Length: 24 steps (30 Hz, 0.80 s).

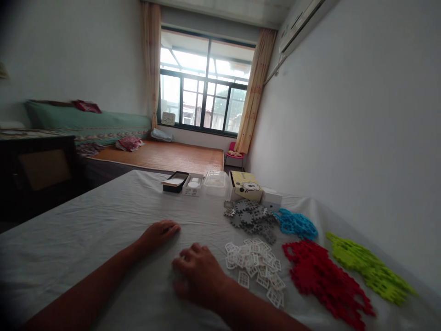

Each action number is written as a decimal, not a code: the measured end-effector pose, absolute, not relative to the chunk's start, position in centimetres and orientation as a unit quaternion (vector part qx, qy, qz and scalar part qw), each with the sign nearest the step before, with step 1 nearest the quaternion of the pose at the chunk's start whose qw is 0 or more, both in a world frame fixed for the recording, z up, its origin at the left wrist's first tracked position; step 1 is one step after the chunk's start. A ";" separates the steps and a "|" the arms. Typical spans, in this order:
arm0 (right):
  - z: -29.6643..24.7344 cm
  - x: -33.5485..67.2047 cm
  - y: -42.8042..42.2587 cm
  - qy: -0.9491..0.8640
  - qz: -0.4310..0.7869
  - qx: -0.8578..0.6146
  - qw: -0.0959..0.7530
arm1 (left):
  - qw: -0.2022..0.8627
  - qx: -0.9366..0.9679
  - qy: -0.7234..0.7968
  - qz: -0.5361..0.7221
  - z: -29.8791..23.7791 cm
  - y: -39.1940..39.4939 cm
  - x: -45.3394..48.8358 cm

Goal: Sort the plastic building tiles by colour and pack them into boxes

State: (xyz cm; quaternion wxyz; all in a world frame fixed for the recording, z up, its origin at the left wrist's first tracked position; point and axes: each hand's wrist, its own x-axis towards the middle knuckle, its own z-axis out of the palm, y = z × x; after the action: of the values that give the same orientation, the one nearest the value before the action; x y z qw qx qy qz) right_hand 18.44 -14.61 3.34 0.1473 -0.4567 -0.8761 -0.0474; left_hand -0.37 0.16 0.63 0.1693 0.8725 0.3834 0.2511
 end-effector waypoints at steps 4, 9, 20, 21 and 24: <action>6.0 27.0 -11.6 -0.751 -0.153 -0.614 0.188 | 0.169 0.878 0.373 0.247 0.6 0.2 -0.5; 7.6 35.6 -9.9 -0.678 -0.185 -0.681 0.208 | 0.183 0.870 0.381 0.253 0.7 0.1 -0.5; -1.1 23.6 -21.9 -0.921 -0.056 -0.328 0.204 | 0.216 0.856 0.399 0.248 0.9 0.5 -0.6; -1.6 23.3 -22.0 -0.924 -0.064 -0.320 0.200 | 0.215 0.855 0.402 0.248 0.9 0.6 -0.6; -2.1 23.6 -22.0 -0.917 -0.064 -0.341 0.196 | 0.206 0.854 0.411 0.244 0.7 0.7 -0.5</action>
State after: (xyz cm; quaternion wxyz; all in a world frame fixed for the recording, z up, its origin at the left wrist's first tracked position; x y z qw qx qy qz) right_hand 23.56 -21.98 -2.09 0.1957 -0.3413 -0.9171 -0.0640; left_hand -0.52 0.69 0.71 0.2061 0.8540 0.4105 0.2443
